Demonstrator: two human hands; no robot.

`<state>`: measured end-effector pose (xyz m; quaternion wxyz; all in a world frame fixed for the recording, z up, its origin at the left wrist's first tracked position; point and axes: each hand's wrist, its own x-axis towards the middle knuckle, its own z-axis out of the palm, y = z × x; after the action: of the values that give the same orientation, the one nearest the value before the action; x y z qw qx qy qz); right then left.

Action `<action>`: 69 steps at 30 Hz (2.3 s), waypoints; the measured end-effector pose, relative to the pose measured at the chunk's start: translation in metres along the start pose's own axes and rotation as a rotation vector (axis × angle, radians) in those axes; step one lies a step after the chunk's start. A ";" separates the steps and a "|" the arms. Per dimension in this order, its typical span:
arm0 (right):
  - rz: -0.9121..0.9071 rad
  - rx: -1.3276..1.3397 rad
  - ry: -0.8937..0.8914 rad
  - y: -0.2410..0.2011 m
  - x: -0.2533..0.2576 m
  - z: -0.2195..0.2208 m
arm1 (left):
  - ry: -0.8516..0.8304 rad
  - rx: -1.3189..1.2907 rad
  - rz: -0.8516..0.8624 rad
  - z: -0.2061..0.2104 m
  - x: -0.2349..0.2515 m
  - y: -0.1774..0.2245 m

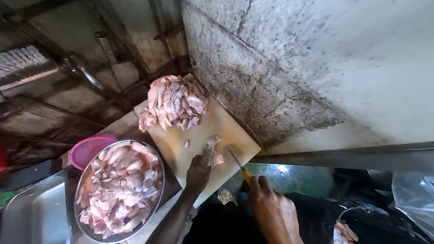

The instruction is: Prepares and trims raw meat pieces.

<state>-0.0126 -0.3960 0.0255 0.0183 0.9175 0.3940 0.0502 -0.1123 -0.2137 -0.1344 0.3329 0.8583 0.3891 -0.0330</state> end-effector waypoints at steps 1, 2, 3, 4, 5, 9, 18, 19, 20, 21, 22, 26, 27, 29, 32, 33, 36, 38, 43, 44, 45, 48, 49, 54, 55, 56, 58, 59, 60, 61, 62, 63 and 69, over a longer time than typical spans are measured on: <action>-0.005 -0.006 0.008 -0.003 -0.001 0.001 | 0.004 0.027 -0.012 0.003 0.012 0.006; -0.010 -0.014 0.018 -0.006 -0.002 0.001 | 0.003 0.044 -0.022 0.006 0.024 0.011; -0.013 -0.018 0.027 -0.010 -0.002 0.001 | -0.001 0.063 -0.027 0.007 0.036 0.017; -0.011 -0.022 0.029 -0.014 -0.002 -0.001 | -0.017 0.093 -0.032 0.007 0.047 0.024; -0.006 -0.026 0.030 -0.017 -0.002 -0.002 | -0.039 0.131 -0.028 0.005 0.057 0.031; 0.000 -0.031 0.042 -0.025 -0.005 0.000 | -0.146 0.148 -0.014 -0.003 0.078 0.050; 0.244 0.120 -0.816 0.021 -0.015 0.024 | -0.225 -0.869 -0.162 -0.014 0.060 0.007; 0.270 0.142 -0.840 0.024 -0.018 0.035 | -0.222 -0.993 -0.161 -0.017 0.054 0.007; 0.292 0.161 -0.844 0.026 -0.020 0.044 | -0.215 -1.107 -0.154 -0.023 0.048 0.010; 0.311 0.178 -0.848 0.026 -0.023 0.051 | -0.209 -1.196 -0.135 -0.029 0.043 0.013; 0.323 0.195 -0.853 0.025 -0.025 0.056 | -0.206 -1.271 -0.105 -0.034 0.038 0.015; 0.349 0.258 -0.900 0.022 -0.030 0.067 | -0.269 -1.371 -0.009 -0.054 0.029 0.023; 0.358 0.274 -0.922 0.023 -0.030 0.069 | -0.289 -1.325 -0.014 -0.056 0.030 0.025; 0.386 0.323 -0.937 0.027 -0.033 0.075 | -0.306 -1.078 -0.045 -0.054 0.034 0.028; 0.432 0.447 -0.862 0.035 -0.045 0.092 | -0.227 -0.383 -0.116 -0.025 0.047 0.018; 0.438 0.487 -0.836 0.036 -0.051 0.097 | -0.187 -0.243 -0.125 -0.014 0.048 0.013; 0.397 0.588 -0.730 0.039 -0.064 0.109 | -0.044 -0.178 -0.103 0.006 0.042 0.008; 0.340 0.650 -0.649 0.039 -0.070 0.114 | 0.021 -0.245 -0.117 0.014 0.034 0.010; 0.226 0.700 -0.684 0.022 -0.050 0.118 | 0.244 -0.318 -0.152 0.029 0.024 0.015; 0.213 0.694 -0.699 0.017 -0.044 0.119 | 0.263 -0.307 -0.151 0.030 0.021 0.018; 0.200 0.689 -0.704 0.013 -0.039 0.121 | 0.280 -0.297 -0.131 0.031 0.020 0.019; 0.189 0.664 -0.742 0.002 -0.029 0.130 | 0.313 -0.242 -0.012 0.040 0.019 0.017; 0.195 0.663 -0.766 0.000 -0.028 0.133 | 0.313 -0.222 0.013 0.043 0.020 0.015; 0.207 0.593 -0.825 0.008 -0.045 0.132 | 0.312 -0.188 0.015 0.050 0.025 0.014; 0.213 0.581 -0.849 0.012 -0.051 0.128 | 0.307 -0.194 0.014 0.051 0.025 0.013; 0.217 0.570 -0.863 0.015 -0.057 0.125 | 0.301 -0.197 0.019 0.051 0.025 0.013; 0.213 0.578 -0.903 0.016 -0.056 0.122 | 0.297 -0.195 0.039 0.049 0.025 0.014; 0.201 0.600 -0.921 0.012 -0.048 0.121 | 0.296 -0.187 0.055 0.048 0.024 0.014; 0.190 0.632 -0.931 0.006 -0.037 0.122 | 0.298 -0.181 0.068 0.048 0.025 0.013; 0.183 0.656 -0.929 -0.001 -0.024 0.126 | 0.305 -0.181 0.067 0.048 0.027 0.012; 0.180 0.671 -0.918 -0.009 -0.011 0.133 | 0.321 -0.176 0.065 0.049 0.029 0.012; 0.185 0.682 -0.894 -0.017 -0.001 0.140 | 0.330 -0.171 0.062 0.049 0.031 0.011; 0.193 0.652 -0.958 0.002 -0.044 0.139 | 0.329 -0.148 0.041 0.050 0.029 0.010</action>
<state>-0.0267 -0.4287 -0.1156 -0.0934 0.8280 0.2519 -0.4922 -0.0755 -0.2291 -0.1767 0.3274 0.8330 0.4223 0.1434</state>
